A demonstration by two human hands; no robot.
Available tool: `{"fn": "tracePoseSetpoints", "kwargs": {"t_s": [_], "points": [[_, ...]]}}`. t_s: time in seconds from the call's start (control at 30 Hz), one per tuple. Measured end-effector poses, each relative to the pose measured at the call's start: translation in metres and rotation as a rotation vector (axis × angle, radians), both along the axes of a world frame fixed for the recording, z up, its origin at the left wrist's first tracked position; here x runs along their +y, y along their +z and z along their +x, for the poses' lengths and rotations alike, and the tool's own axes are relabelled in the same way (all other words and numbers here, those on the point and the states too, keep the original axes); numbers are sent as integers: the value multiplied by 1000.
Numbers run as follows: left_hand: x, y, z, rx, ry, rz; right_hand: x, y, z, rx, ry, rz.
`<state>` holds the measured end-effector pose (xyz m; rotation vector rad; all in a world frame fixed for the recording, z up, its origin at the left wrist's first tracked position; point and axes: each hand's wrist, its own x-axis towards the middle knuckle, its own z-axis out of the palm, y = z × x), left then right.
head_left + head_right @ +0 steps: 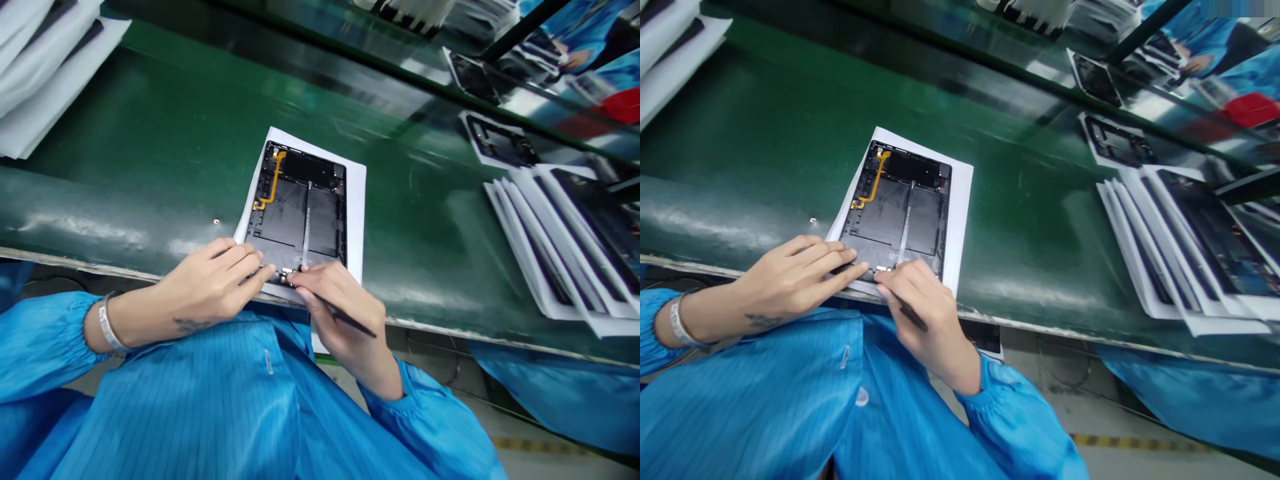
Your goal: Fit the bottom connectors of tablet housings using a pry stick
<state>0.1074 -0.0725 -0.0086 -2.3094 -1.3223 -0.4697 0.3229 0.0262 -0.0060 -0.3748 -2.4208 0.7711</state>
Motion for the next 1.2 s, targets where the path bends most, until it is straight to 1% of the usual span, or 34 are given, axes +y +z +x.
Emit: {"fn": "tracePoseSetpoints", "kwargs": {"t_s": [0.07, 0.2, 0.23, 0.27, 0.3, 0.37, 0.43, 0.5, 0.57, 0.6, 0.63, 0.7, 0.73, 0.77, 0.8, 0.83, 0.87, 0.9, 0.93, 1.0, 1.1, 1.2], "points": [[0, 0, 0, -8, -2, -29, 1, -1, 0, 23, -12, 9], [-2, 0, -1, 17, 1, -65, 0, 1, 0, -61, 58, 235], [-2, 0, -2, 13, -3, -85, 0, 1, 0, -68, 71, 250], [-2, 0, -6, -13, -6, -119, 0, 1, -1, -50, 75, 221], [-1, 0, -10, -72, -3, -165, 1, 0, -1, -7, 64, 158], [3, 1, -24, -286, 51, -275, 2, -4, -4, 126, -6, -13], [12, 4, -39, -562, 110, -390, 3, -10, -6, 242, -110, -148], [22, 11, -50, -834, 110, -550, 2, -15, -8, 291, -185, -210], [32, 21, -51, -1111, 132, -732, 0, -18, -10, 318, -218, -238], [37, 27, -49, -1249, 201, -806, -2, -18, -11, 332, -228, -247], [41, 33, -44, -1379, 308, -853, -4, -18, -11, 347, -238, -256], [47, 39, -34, -1584, 528, -886, -6, -17, -13, 382, -260, -272], [50, 40, -30, -1648, 578, -905, -6, -17, -14, 402, -269, -278], [54, 39, -28, -1677, 570, -935, -6, -17, -15, 425, -277, -283], [59, 36, -26, -1650, 515, -962, -6, -18, -15, 448, -278, -289], [63, 33, -26, -1575, 443, -969, -5, -19, -15, 470, -273, -294], [67, 30, -26, -1474, 381, -953, -5, -21, -14, 494, -263, -298], [71, 27, -27, -1367, 345, -912, -5, -23, -13, 514, -250, -297], [74, 26, -30, -1269, 338, -858, -6, -25, -11, 529, -241, -293], [77, 28, -38, -1151, 368, -761, -6, -29, -7, 531, -242, -275], [80, 43, -62, -1016, 419, -660, 0, -33, -3, 477, -292, -277], [75, 66, -102, -894, 523, -475, 7, -38, -2, 434, -297, -250]]}}
